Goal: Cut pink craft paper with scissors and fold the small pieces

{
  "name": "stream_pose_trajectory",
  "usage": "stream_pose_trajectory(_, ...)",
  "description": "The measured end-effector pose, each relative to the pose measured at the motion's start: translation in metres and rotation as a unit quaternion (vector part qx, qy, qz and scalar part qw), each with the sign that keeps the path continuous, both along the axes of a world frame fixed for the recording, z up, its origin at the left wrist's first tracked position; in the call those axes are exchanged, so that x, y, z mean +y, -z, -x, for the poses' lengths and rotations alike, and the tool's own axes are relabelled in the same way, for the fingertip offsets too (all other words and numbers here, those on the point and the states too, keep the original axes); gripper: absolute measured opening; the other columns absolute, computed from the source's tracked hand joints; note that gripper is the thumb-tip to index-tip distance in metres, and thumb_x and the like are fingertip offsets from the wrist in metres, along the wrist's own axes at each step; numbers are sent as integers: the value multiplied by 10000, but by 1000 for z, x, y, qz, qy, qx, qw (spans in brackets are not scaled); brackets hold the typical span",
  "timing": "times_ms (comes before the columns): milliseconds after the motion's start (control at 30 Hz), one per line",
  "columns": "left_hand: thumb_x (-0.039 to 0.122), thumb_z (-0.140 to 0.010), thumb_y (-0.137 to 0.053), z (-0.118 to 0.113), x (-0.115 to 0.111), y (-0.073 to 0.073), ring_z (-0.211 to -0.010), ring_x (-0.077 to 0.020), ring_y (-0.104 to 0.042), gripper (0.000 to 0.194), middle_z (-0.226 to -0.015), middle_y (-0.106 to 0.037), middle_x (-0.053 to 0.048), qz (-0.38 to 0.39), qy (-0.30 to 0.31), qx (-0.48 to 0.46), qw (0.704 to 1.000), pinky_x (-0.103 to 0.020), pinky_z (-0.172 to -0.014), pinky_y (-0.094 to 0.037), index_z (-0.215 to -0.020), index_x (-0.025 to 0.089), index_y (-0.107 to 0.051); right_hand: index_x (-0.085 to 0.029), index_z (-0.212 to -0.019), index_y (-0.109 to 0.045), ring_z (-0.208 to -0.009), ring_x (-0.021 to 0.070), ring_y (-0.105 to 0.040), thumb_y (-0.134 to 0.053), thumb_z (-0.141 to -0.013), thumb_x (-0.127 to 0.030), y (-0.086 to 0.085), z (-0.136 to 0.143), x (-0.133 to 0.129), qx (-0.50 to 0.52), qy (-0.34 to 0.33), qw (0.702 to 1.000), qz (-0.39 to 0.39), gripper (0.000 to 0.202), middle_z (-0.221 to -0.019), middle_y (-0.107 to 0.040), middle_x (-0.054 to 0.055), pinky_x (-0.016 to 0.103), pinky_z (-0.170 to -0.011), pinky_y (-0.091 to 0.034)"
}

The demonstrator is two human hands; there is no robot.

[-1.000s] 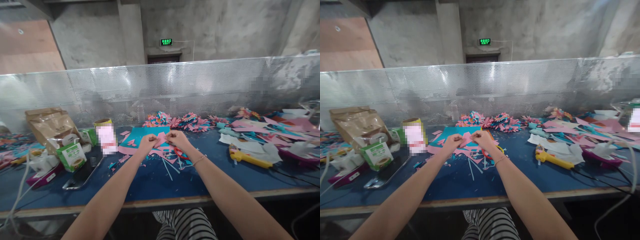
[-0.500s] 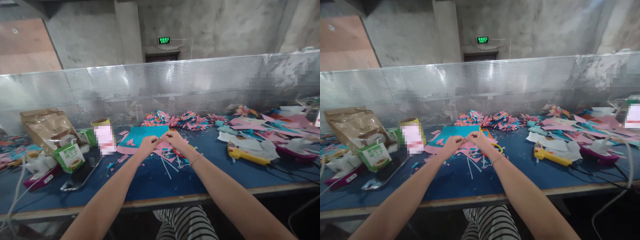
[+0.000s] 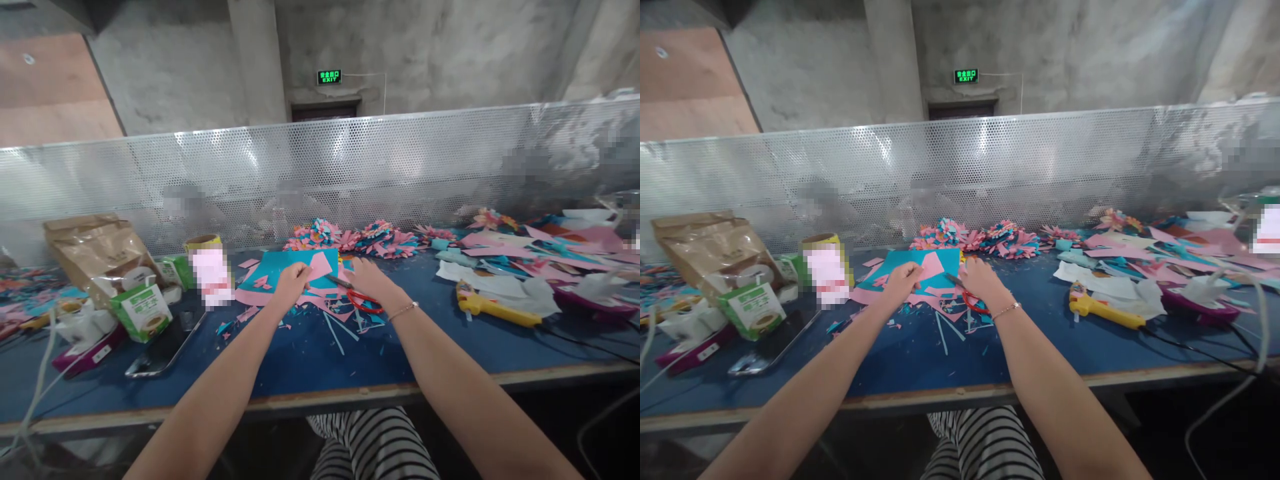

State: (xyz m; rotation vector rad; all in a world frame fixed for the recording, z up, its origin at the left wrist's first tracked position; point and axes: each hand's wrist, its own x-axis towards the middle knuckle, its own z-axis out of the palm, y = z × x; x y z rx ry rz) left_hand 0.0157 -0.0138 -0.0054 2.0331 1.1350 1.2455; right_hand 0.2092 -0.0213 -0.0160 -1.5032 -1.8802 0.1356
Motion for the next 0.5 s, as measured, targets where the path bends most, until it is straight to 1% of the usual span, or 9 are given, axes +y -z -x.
stream_pose_trajectory(33,381,-718,-465,1,3,2,-382,-92,-463,232,-449,-523,29,15,2,-28,999,-202,-414,-333,-602,180,-471,-123,-753,-605,-845,242,-534,-566,-658,-287,2,-4,-1,-74,34,994,75,194,-838,-603,165,290,-679,-381)
stream_pose_trajectory(67,381,-716,-468,1,5,5,-386,-100,-484,216,-456,-534,26,28,6,-50,998,-204,-413,-351,-632,182,-476,-122,-757,-614,-849,260,-542,-585,-633,-271,3,-6,-3,-132,58,979,147,196,-854,-605,180,303,-676,-387)
stream_pose_trajectory(100,373,-709,-479,1,8,7,-394,-109,-505,196,-465,-541,25,37,5,-63,997,-212,-418,-373,-666,182,-481,-119,-741,-622,-824,268,-555,-589,-621,-261,4,-8,-4,-148,63,972,172,189,-841,-610,188,310,-655,-392)
stream_pose_trajectory(133,360,-698,-495,1,10,10,-409,-119,-526,184,-474,-545,22,44,3,-68,997,-221,-428,-396,-668,179,-478,-121,-730,-627,-792,269,-567,-586,-617,-260,5,-8,-6,-168,67,963,201,184,-820,-617,186,312,-631,-397)
stream_pose_trajectory(167,343,-686,-508,0,12,12,-443,-129,-554,174,-488,-547,21,49,0,-79,996,-230,-450,-419,-654,177,-469,-123,-717,-632,-755,266,-576,-581,-616,-260,5,-8,-6,-174,63,959,214,178,-789,-623,181,312,-603,-398)
stream_pose_trajectory(267,301,-661,-531,-1,14,14,-512,-147,-594,166,-518,-546,21,58,13,-110,992,-255,-502,-460,-607,171,-443,-132,-703,-643,-698,254,-589,-562,-635,-284,5,-7,-4,-198,50,953,223,186,-718,-633,161,299,-560,-394)
stream_pose_trajectory(367,254,-642,-538,-2,13,12,-525,-153,-603,126,-548,-579,5,113,19,-172,978,-285,-529,-481,-654,161,-455,-119,-737,-646,-758,253,-594,-481,-718,-344,7,-9,5,-220,59,959,169,280,-782,-638,178,289,-602,-394)
stream_pose_trajectory(433,220,-623,-548,-3,11,9,-530,-148,-604,128,-543,-586,2,140,16,-226,964,-293,-549,-488,-683,154,-456,-97,-762,-637,-775,253,-594,-441,-747,-371,8,-11,11,-195,88,967,140,337,-823,-630,200,281,-607,-388)
stream_pose_trajectory(500,195,-600,-570,-2,10,6,-539,-137,-603,153,-535,-579,9,142,13,-274,951,-285,-566,-490,-687,150,-453,-87,-767,-621,-732,241,-595,-447,-741,-392,8,-12,14,-142,114,975,126,353,-813,-624,203,267,-567,-375)
